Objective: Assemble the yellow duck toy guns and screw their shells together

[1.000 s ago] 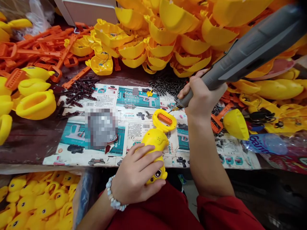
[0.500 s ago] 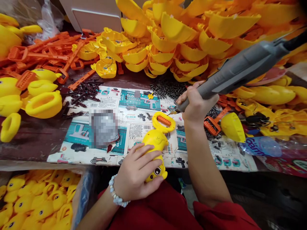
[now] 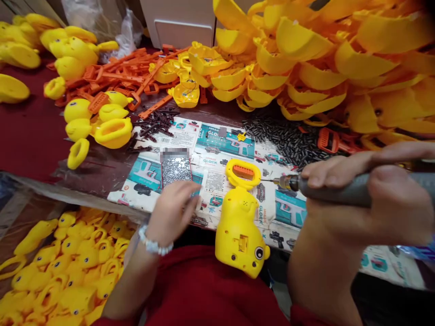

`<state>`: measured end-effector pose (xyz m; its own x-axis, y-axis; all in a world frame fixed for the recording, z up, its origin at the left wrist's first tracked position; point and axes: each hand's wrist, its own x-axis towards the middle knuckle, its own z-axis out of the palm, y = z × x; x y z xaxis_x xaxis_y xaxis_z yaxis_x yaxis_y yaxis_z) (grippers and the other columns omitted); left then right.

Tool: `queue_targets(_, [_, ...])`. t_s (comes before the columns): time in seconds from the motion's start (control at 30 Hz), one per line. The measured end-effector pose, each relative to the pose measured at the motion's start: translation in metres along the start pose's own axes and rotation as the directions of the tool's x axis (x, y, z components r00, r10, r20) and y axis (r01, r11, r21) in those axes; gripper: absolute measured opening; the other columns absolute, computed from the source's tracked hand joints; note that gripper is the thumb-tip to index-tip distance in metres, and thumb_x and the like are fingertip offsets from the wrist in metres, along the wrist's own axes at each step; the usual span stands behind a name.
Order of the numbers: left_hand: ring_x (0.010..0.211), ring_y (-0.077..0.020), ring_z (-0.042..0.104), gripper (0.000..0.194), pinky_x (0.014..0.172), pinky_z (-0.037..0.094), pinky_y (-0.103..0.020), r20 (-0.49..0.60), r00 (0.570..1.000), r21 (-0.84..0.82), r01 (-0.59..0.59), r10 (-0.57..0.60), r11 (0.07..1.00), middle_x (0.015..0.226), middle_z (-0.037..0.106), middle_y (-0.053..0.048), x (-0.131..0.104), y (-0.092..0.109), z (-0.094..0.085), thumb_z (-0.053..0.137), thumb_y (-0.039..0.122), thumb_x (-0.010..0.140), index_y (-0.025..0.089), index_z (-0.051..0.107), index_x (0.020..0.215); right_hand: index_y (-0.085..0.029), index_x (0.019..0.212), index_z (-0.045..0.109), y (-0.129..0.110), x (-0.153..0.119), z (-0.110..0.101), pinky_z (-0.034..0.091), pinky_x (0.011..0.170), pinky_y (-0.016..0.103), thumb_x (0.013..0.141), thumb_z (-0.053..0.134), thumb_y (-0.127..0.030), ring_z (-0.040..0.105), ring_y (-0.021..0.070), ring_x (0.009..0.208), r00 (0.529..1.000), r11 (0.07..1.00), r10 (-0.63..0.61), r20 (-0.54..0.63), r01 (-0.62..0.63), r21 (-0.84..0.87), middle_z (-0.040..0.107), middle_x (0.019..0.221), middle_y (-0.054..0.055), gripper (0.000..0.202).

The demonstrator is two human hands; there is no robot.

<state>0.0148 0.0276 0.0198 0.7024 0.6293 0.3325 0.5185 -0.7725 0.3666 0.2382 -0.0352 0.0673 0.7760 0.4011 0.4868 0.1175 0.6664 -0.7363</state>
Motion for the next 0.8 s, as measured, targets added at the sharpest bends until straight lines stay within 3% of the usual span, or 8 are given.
queue_targets(0.07, [0.089,-0.027,0.061,0.017,0.076,0.048,-0.04,0.051,0.983,0.274,0.158,-0.178,0.949,0.093,0.067,-0.012,0.015,-0.025,-0.002,0.055,0.018,0.087,0.014,0.066,0.099,-0.023,0.077,0.062,0.0,-0.005,-0.006,0.034,0.039,0.033,0.062,0.05,-0.015,0.038,0.0132,0.038,1.0,1.0,-0.004,0.004,0.004,0.009,0.047,0.047,-0.006,0.021])
queue_targets(0.13, [0.088,-0.0284,0.06,0.013,0.075,0.047,-0.04,0.119,0.959,0.397,0.19,-0.256,0.898,0.091,0.066,-0.011,0.028,-0.041,-0.002,0.061,0.019,0.082,0.015,0.069,0.091,-0.023,0.075,0.061,0.003,-0.009,-0.009,0.033,0.038,0.033,0.06,0.05,-0.015,0.037,0.013,0.036,1.0,1.0,0.009,0.012,-0.009,0.028,0.047,0.045,-0.006,0.02])
queue_targets(0.2, [0.088,-0.0273,0.06,0.009,0.074,0.045,-0.038,0.129,0.959,0.409,0.18,-0.252,0.895,0.087,0.066,-0.009,0.035,-0.047,-0.001,0.061,0.019,0.082,0.017,0.07,0.082,-0.024,0.075,0.06,0.005,-0.012,-0.01,0.034,0.038,0.032,0.061,0.052,-0.017,0.039,0.0133,0.036,0.999,0.998,0.049,0.016,-0.049,0.027,0.047,0.045,-0.006,0.018])
queue_targets(0.3, [0.084,-0.0253,0.06,0.014,0.071,0.044,-0.037,0.049,0.979,0.372,0.164,-0.196,0.914,0.082,0.067,-0.007,0.033,-0.048,0.0,0.058,0.021,0.084,0.018,0.068,0.075,-0.022,0.079,0.058,0.007,-0.014,-0.012,0.036,0.04,0.031,0.066,0.054,-0.018,0.042,0.0137,0.038,0.995,0.996,0.085,0.057,-0.087,0.03,0.048,0.047,-0.007,0.015])
queue_targets(0.43, [0.085,-0.0235,0.064,0.015,0.075,0.047,-0.037,-0.084,0.986,0.241,0.162,-0.146,0.957,0.087,0.071,-0.006,0.023,-0.051,0.001,0.057,0.023,0.086,0.018,0.069,0.079,-0.02,0.085,0.057,0.008,-0.012,-0.016,0.038,0.041,0.031,0.07,0.053,-0.014,0.044,0.0134,0.039,0.993,0.994,0.018,0.119,-0.03,0.102,0.05,0.05,-0.005,0.016])
queue_targets(0.57, [0.088,-0.0225,0.069,0.016,0.082,0.051,-0.037,-0.213,0.962,0.025,0.181,-0.172,0.983,0.093,0.075,-0.006,0.02,-0.043,0.004,0.057,0.023,0.085,0.018,0.071,0.079,-0.02,0.083,0.056,0.003,-0.018,-0.012,0.038,0.042,0.031,0.07,0.055,-0.016,0.045,0.0135,0.04,0.985,0.992,0.063,0.16,-0.079,0.098,0.05,0.05,-0.005,0.013])
queue_targets(0.7, [0.078,-0.0159,0.07,0.01,0.075,0.055,-0.026,-0.154,0.974,-0.426,0.088,-0.169,0.901,0.086,0.075,-0.005,0.017,-0.012,0.005,0.062,0.015,0.082,0.017,0.07,0.076,-0.021,0.089,0.056,-0.017,-0.035,-0.004,0.044,0.051,0.033,0.077,0.054,-0.019,0.047,0.0131,0.045,0.962,0.977,0.15,0.23,-0.181,0.117,0.05,0.055,-0.004,0.013])
queue_targets(0.8, [0.072,-0.0136,0.069,0.006,0.07,0.055,-0.023,-0.115,0.991,-0.523,-0.005,-0.064,0.852,0.078,0.074,-0.004,0.016,0.009,0.009,0.067,0.011,0.079,0.017,0.068,0.076,-0.024,0.089,0.053,-0.032,-0.043,-0.002,0.048,0.056,0.036,0.08,0.058,-0.026,0.05,0.0146,0.05,0.938,0.961,0.24,0.249,-0.266,0.075,0.05,0.058,-0.004,0.011])
